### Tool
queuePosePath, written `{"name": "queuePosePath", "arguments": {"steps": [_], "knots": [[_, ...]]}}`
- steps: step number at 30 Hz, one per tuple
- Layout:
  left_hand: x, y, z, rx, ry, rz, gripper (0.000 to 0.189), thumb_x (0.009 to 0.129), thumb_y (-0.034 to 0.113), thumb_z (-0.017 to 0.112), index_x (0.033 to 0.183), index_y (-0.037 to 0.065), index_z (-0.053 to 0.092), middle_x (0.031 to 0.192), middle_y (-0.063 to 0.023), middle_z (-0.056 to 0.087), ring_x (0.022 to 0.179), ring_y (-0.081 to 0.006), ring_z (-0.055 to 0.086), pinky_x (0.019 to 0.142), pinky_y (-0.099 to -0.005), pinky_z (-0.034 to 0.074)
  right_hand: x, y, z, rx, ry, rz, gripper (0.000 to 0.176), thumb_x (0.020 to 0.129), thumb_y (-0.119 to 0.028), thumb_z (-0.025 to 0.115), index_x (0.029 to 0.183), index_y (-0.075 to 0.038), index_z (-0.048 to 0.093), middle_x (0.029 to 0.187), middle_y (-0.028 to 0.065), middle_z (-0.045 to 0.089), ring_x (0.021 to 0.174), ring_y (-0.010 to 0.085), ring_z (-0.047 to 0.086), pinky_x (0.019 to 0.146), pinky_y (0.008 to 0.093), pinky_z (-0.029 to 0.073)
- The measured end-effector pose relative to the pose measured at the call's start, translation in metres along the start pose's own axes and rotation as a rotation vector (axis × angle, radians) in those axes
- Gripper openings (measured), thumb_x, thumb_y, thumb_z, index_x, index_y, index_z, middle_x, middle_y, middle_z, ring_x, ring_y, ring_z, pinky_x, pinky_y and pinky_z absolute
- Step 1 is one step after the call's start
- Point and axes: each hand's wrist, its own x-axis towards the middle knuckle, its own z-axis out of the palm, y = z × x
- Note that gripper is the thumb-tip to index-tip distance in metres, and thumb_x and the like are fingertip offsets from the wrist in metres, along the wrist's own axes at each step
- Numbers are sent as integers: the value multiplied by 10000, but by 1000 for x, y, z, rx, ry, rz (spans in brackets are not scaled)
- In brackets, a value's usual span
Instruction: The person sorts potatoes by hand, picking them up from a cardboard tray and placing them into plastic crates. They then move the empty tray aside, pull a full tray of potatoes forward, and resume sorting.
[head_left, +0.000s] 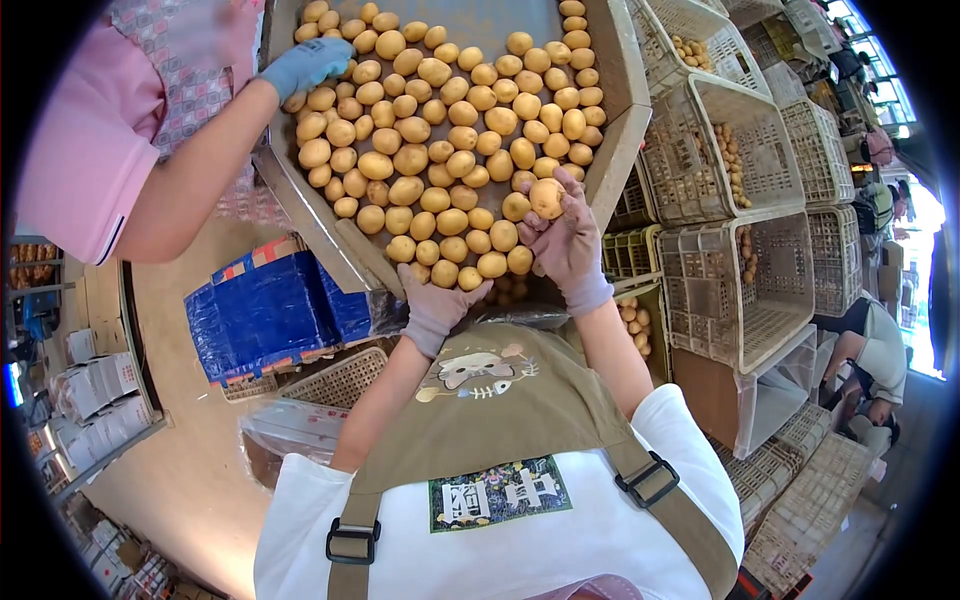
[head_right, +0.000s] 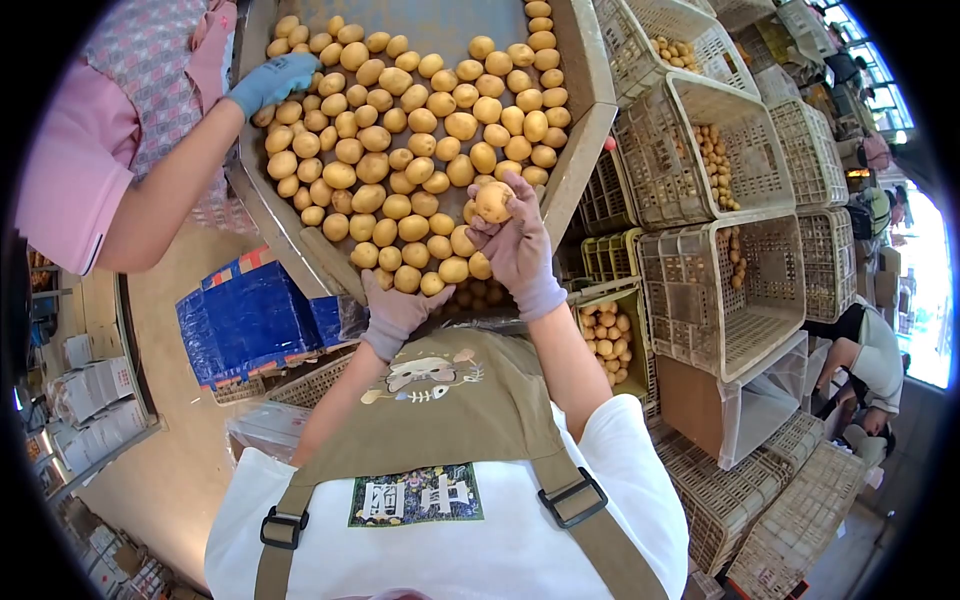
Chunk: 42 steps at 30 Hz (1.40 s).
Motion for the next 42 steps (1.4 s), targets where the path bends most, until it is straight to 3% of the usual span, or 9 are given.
{"name": "queuePosePath", "arguments": {"steps": [13, 20, 21, 26, 31, 35, 38, 40, 42], "knots": [[-5, -4, 4, 26, 84, 3, 863, 906, 788, 302, 1577, 246, 276, 1651, -57, 252, 1504, -396, 229, 1102, -756, 269, 3, -8, -1, -89, 72, -80, 367, 1052, -207, 490, 1408, -126, 464, 1215, 115, 606, 950, 187, 645, 880, 386, 572], [-2, -1, -9, -49, -40, -57, 888, 893, 802, 292, 1584, 245, 259, 1657, -42, 238, 1503, -399, 233, 1108, -758, 261, -39, -157, 143, -1155, -185, -1984, 403, 1023, -184, 534, 1408, -91, 459, 1365, 179, 529, 1166, 329, 583, 889, 406, 591], [-2, 0, -5, -53, -44, -60, 887, 894, 799, 299, 1584, 243, 257, 1656, -44, 238, 1503, -399, 231, 1107, -757, 266, -22, -184, 148, -1240, -77, -1999, 412, 1025, -217, 536, 1414, -110, 455, 1377, 191, 521, 1166, 359, 580, 887, 416, 598], [-6, -1, 4, -127, 151, -85, 870, 905, 780, 319, 1584, 241, 255, 1656, -43, 234, 1504, -394, 227, 1100, -751, 288, 62, -256, 134, -1662, 617, -1257, 582, 997, -169, 518, 1557, -121, 367, 1500, 176, 484, 1407, 283, 445, 1073, 361, 460], [-7, -2, -2, -103, -90, -53, 859, 912, 780, 314, 1584, 247, 259, 1660, -42, 223, 1507, -372, 228, 1105, -746, 272, 55, -144, 75, -1784, 99, -1190, 406, 930, -35, 613, 1336, -41, 619, 1203, 149, 691, 1044, 281, 673, 904, 407, 523], [-10, -6, 10, 269, -200, 126, 853, 887, 505, 669, 1506, 118, 227, 1596, -95, 327, 1436, -317, 359, 1163, -556, 335, -2, -41, 19, -2055, -432, -600, 456, 829, -141, 696, 1277, -97, 621, 1142, 177, 674, 979, 371, 655, 904, 454, 514], [-8, -3, 6, 30, -22, 63, 819, 955, 731, 293, 1578, 204, 219, 1630, -112, 259, 1477, -381, 294, 1060, -711, 374, -41, -1, 2, -2095, -530, -285, 450, 871, -249, 674, 1295, -107, 625, 1249, 183, 630, 1132, 395, 596, 1005, 498, 449], [-12, -7, 24, 660, -62, 260, 923, 769, 238, 856, 1443, 77, 245, 1543, -129, 387, 1411, -259, 396, 1150, -466, 380, -35, 7, 3, -2157, -400, -160, 452, 870, -273, 670, 1290, -113, 622, 1321, 186, 601, 1195, 389, 586, 1032, 491, 442], [-11, 4, -14, 27, 9, -50, 766, 917, 609, 572, 1513, 199, 318, 1561, -47, 382, 1434, -290, 377, 1133, -649, 268, -25, 17, 0, -2207, -322, -448, 392, 845, -273, 664, 1200, -109, 638, 1186, 157, 640, 1083, 342, 629, 954, 473, 480]]}}
